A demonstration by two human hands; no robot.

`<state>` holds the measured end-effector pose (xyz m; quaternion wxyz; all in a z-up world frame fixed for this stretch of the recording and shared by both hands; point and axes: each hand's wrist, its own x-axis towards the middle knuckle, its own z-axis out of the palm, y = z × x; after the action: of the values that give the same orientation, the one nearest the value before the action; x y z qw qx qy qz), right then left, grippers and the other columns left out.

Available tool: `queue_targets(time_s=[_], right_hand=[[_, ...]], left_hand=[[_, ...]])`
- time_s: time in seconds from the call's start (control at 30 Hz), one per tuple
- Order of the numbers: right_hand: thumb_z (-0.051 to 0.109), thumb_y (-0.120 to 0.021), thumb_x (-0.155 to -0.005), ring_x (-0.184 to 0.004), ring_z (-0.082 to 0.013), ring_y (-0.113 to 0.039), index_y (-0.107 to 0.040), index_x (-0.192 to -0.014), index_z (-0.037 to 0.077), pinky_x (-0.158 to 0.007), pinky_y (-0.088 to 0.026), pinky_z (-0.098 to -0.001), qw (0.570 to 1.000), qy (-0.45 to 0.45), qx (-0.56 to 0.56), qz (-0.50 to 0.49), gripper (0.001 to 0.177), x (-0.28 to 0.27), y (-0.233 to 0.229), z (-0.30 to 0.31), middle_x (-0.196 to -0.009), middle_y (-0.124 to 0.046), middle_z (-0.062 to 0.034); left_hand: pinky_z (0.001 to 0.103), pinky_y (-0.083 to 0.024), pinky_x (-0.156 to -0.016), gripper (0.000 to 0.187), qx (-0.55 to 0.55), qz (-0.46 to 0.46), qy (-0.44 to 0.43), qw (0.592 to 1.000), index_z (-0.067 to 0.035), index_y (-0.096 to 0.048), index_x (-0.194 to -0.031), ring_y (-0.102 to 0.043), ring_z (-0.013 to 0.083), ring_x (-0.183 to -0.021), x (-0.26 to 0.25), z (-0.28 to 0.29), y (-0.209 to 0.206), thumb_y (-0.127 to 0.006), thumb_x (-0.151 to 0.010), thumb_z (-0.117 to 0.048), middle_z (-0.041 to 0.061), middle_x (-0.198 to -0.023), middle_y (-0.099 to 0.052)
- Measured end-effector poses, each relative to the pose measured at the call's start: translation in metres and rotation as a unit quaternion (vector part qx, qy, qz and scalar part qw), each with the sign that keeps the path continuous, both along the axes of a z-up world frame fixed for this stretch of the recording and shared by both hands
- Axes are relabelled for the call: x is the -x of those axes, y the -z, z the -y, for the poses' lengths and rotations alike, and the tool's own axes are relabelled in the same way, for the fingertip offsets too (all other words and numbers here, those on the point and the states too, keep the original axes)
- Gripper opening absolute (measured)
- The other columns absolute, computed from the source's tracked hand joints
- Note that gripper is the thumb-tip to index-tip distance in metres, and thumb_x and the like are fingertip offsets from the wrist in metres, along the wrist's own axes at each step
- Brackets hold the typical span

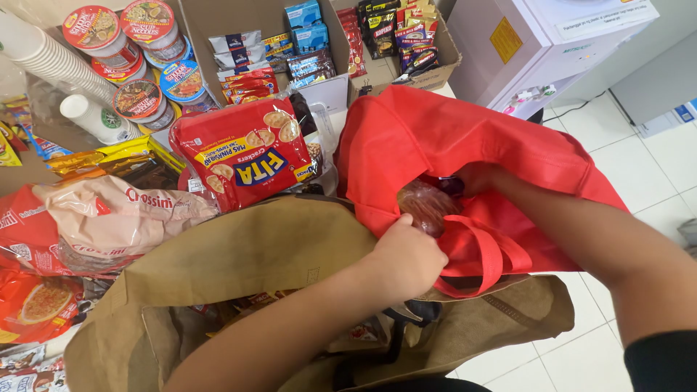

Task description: The person unpacks various packaged food items from a red tote bag and a brown paper bag onto a table. They then use a blue marker to write prices on the packaging of items including cookies, crackers, chocolate, and chips before placing them into a cardboard box.

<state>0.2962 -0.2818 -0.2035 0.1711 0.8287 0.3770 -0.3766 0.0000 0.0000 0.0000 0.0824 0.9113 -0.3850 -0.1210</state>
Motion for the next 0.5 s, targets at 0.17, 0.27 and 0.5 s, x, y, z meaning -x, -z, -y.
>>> queue_targets(time_s=[0.17, 0.27, 0.5], right_hand=[[0.044, -0.074, -0.104, -0.12, -0.0335, -0.083, -0.079, -0.145, 0.029, -0.101, -0.067, -0.0491, 0.998, -0.011, -0.034, -0.048, 0.044, 0.036, -0.009, -0.023, -0.132, -0.086, -0.0088], [0.045, -0.07, -0.107, -0.12, -0.034, -0.083, -0.079, -0.145, 0.029, -0.101, -0.067, -0.0499, 0.996, -0.03, -0.04, -0.072, 0.042, 0.065, 0.0, -0.041, -0.132, -0.085, -0.0094], [0.047, -0.06, -0.116, -0.121, -0.0351, -0.084, -0.079, -0.144, 0.028, -0.1, -0.068, -0.0517, 0.997, -0.066, -0.032, 0.039, 0.038, 0.086, 0.01, -0.035, -0.134, -0.084, -0.0107]], left_hand=[[0.054, -0.05, -0.1, 0.02, 0.026, -0.047, -0.042, 0.998, -0.023, -0.091, -0.093, -0.082, 0.0282, -0.093, -0.008, -0.009, 0.004, -0.076, -0.086, -0.035, 0.004, -0.088, -0.086], [0.055, -0.049, -0.102, 0.032, 0.016, -0.074, -0.08, 0.994, -0.019, -0.091, -0.087, -0.082, 0.0303, -0.088, -0.013, -0.014, 0.005, -0.071, -0.093, -0.043, 0.008, -0.084, -0.084], [0.058, -0.055, -0.084, 0.036, 0.117, 0.043, -0.155, 0.98, -0.019, -0.088, -0.085, -0.081, 0.0336, -0.08, -0.025, -0.028, 0.018, -0.065, -0.102, -0.042, 0.01, -0.081, -0.084]])
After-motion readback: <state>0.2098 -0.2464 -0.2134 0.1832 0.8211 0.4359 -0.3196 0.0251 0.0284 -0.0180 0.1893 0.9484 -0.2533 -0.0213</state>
